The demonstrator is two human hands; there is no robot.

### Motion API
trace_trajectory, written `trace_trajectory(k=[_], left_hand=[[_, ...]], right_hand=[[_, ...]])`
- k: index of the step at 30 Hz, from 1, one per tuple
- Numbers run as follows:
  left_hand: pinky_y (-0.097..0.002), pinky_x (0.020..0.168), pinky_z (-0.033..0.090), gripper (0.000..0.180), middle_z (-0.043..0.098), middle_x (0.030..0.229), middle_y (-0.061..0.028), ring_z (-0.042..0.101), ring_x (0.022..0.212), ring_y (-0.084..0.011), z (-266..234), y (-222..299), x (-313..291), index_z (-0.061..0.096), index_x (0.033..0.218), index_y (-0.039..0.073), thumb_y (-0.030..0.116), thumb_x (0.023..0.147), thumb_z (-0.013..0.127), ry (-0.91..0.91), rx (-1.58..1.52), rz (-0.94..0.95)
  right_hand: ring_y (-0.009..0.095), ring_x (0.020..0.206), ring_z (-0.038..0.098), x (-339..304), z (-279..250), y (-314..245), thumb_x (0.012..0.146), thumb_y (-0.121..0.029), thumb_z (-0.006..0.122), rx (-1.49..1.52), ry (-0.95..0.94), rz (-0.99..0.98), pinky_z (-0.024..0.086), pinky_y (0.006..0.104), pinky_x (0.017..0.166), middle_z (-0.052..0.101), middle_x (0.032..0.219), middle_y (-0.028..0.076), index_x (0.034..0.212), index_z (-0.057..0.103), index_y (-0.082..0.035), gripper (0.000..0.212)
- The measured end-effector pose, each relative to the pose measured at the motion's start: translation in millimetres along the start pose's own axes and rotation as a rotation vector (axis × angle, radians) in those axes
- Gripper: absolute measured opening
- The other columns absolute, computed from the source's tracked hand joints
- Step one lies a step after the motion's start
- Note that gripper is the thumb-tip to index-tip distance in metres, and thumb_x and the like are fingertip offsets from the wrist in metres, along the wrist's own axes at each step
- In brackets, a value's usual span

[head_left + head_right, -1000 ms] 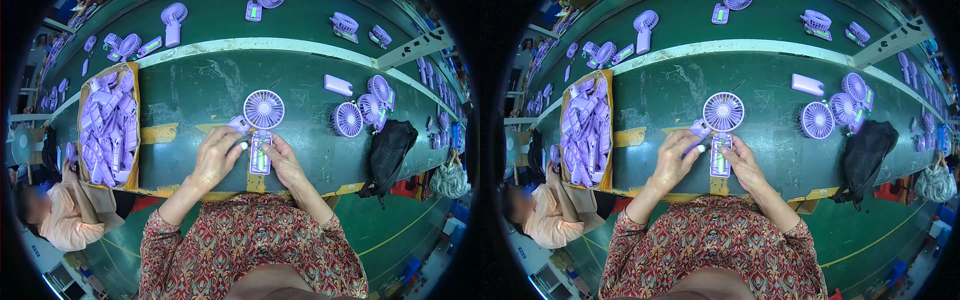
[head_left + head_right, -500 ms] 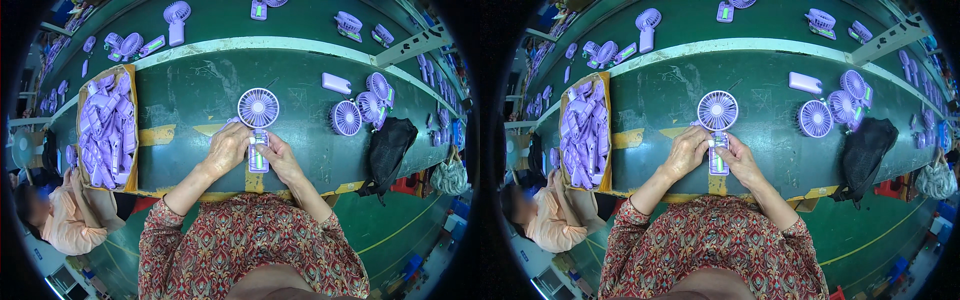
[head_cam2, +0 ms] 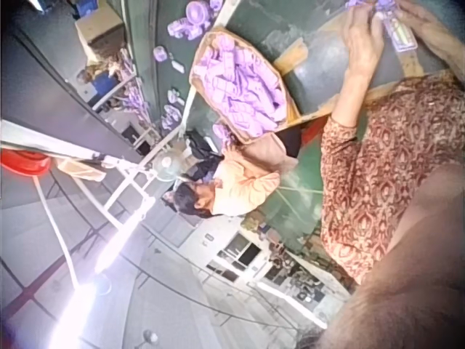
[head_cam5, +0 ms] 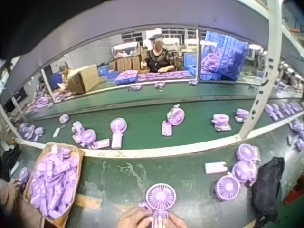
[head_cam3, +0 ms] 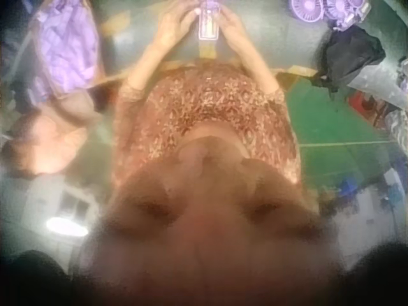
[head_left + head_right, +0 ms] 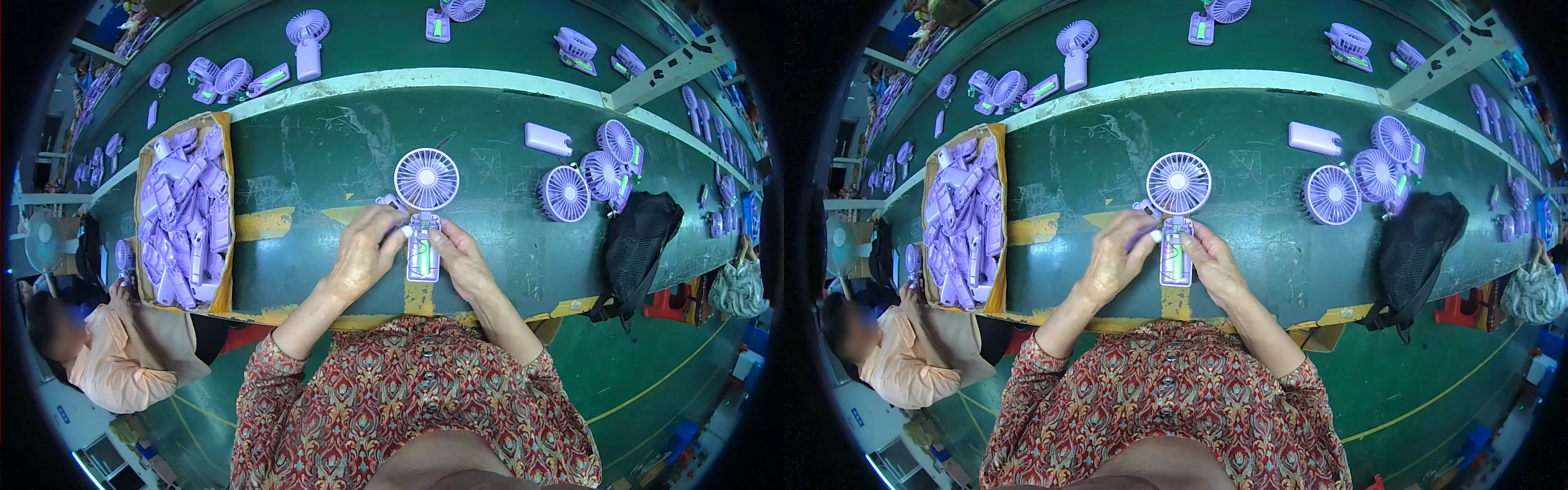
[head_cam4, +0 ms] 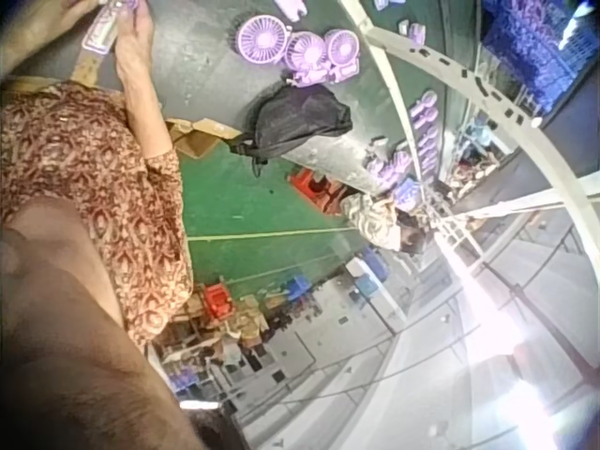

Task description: The person assembles a handheld fan by inserting a circuit board and a battery into the handle. They then snap a plastic cover over the components and place the completed fan onto the conveyor belt.

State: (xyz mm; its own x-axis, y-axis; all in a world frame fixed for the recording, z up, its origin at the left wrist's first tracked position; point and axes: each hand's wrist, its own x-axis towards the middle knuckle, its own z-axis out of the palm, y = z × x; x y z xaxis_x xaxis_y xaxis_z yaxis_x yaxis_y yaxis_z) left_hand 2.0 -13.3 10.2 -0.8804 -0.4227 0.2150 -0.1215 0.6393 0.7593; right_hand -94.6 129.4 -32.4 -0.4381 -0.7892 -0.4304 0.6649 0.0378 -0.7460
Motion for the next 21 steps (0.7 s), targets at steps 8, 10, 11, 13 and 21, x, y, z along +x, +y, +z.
trace_trajectory(k=[8, 10, 11, 13, 21], left_hand=[[-0.0426, 0.076, 0.048, 0.046, 0.055, 0.100, -0.0202, 0.055, 0.094, -0.0341, -11.1, -2.1, -17.6, 0.054, 0.102, -0.005, 0.018, 0.067, 0.073, -0.098, 0.508, -0.276], [-0.0431, 0.075, 0.048, 0.045, 0.057, 0.097, -0.0210, 0.057, 0.090, -0.0348, -11.9, -1.2, -13.6, 0.054, 0.101, -0.005, 0.019, 0.067, 0.072, -0.102, 0.497, -0.320], [-0.0436, 0.073, 0.049, 0.044, 0.060, 0.093, -0.0217, 0.060, 0.086, -0.0354, -13.3, 0.2, -11.5, 0.054, 0.099, -0.006, 0.020, 0.068, 0.071, -0.105, 0.484, -0.366], [-0.0438, 0.072, 0.049, 0.044, 0.062, 0.089, -0.0218, 0.061, 0.081, -0.0359, -22.0, 10.1, -7.1, 0.054, 0.099, -0.006, 0.022, 0.069, 0.070, -0.140, 0.365, -0.490], [-0.0337, 0.068, 0.053, 0.052, 0.065, 0.087, -0.0188, 0.066, 0.073, -0.0221, -8.9, 37.7, -23.9, 0.046, 0.121, -0.006, 0.014, 0.077, 0.065, -0.179, -0.003, -0.461]], right_hand=[[0.009, 0.097, 0.053, 1.9, 3.1, -2.1, 0.095, -0.014, 0.049, 0.025, -0.018, 0.006, 0.041, 0.0239, 0.089, 0.059, 0.107, 0.003, 0.123, 0.049, -0.001, 0.032], [0.010, 0.096, 0.054, 3.6, 2.2, 0.2, 0.095, -0.015, 0.048, 0.027, -0.013, -0.003, 0.043, 0.0245, 0.087, 0.059, 0.108, 0.004, 0.123, 0.049, -0.001, 0.031], [0.011, 0.096, 0.056, 4.2, 2.0, 1.0, 0.095, -0.015, 0.048, 0.027, -0.009, -0.009, 0.045, 0.0252, 0.086, 0.059, 0.109, 0.005, 0.122, 0.049, -0.001, 0.031], [0.010, 0.096, 0.054, 1.9, 4.5, -3.3, 0.095, -0.014, 0.048, 0.051, -0.005, 0.007, 0.044, 0.0242, 0.087, 0.059, 0.108, 0.004, 0.122, 0.050, -0.001, 0.031], [0.010, 0.100, 0.052, 1.0, 6.5, -4.8, 0.095, -0.011, 0.046, 0.073, -0.014, -0.015, 0.042, 0.0247, 0.090, 0.058, 0.109, 0.004, 0.124, 0.048, -0.001, 0.031]])
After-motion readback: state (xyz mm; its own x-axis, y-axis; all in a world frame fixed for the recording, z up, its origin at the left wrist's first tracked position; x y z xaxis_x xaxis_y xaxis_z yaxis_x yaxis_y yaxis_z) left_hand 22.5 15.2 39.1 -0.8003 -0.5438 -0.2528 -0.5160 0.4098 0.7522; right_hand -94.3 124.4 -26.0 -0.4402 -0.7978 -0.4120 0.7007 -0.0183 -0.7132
